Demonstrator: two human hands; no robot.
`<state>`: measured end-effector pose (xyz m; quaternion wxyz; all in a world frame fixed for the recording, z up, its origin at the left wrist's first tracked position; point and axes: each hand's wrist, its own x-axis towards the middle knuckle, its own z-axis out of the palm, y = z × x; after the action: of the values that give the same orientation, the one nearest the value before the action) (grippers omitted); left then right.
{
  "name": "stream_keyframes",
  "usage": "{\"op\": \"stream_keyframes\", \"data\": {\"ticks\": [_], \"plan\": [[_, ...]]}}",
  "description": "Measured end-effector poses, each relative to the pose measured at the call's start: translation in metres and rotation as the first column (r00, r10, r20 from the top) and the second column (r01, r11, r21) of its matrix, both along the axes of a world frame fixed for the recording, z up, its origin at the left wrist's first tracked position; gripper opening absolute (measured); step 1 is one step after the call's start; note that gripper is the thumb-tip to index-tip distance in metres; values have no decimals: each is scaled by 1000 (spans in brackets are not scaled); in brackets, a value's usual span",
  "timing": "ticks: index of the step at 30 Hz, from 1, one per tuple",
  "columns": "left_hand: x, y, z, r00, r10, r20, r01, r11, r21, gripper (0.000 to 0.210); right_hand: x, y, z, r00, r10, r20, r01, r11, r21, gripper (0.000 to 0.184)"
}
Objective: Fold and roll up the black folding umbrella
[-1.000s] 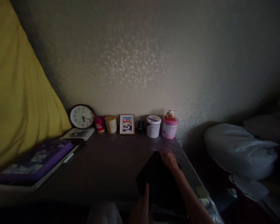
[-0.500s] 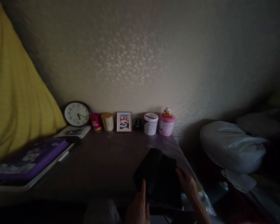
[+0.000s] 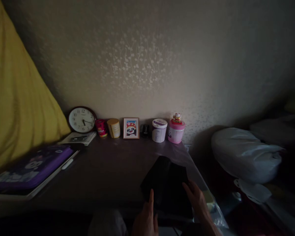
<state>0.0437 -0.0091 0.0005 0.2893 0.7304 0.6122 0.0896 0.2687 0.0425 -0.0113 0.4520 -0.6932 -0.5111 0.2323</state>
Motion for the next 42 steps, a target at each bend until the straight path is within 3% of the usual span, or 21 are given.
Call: {"op": "stream_keyframes", "data": {"ticks": [8,11,14,18,25,32,42], "plan": [[-2,1,-3,1000,-7,8,7,1000,-3,71,-22,14,37,953,110,-284,-103,994,38,51],[-3,3,-7,1000,-27,6,27,1000,12,72,-38,27,51,935,160,-317,-144,987,74,54],[-3,5,-9,999,-34,5,34,999,-12,73,-55,43,54,935,157,-317,-142,987,70,57],[-3,6,-6,1000,-24,-21,22,998,-57,77,-77,66,42,960,154,-236,-142,988,66,57],[-4,8,-9,999,-46,-27,45,998,-47,77,-103,85,24,984,153,93,-147,987,-67,49],[-5,4,-17,1000,-12,8,12,999,-32,74,-106,87,25,962,183,205,-155,977,-143,49],[-4,5,-2,996,-81,-33,79,996,-44,73,-112,86,36,941,233,244,-186,962,-201,52]]}}
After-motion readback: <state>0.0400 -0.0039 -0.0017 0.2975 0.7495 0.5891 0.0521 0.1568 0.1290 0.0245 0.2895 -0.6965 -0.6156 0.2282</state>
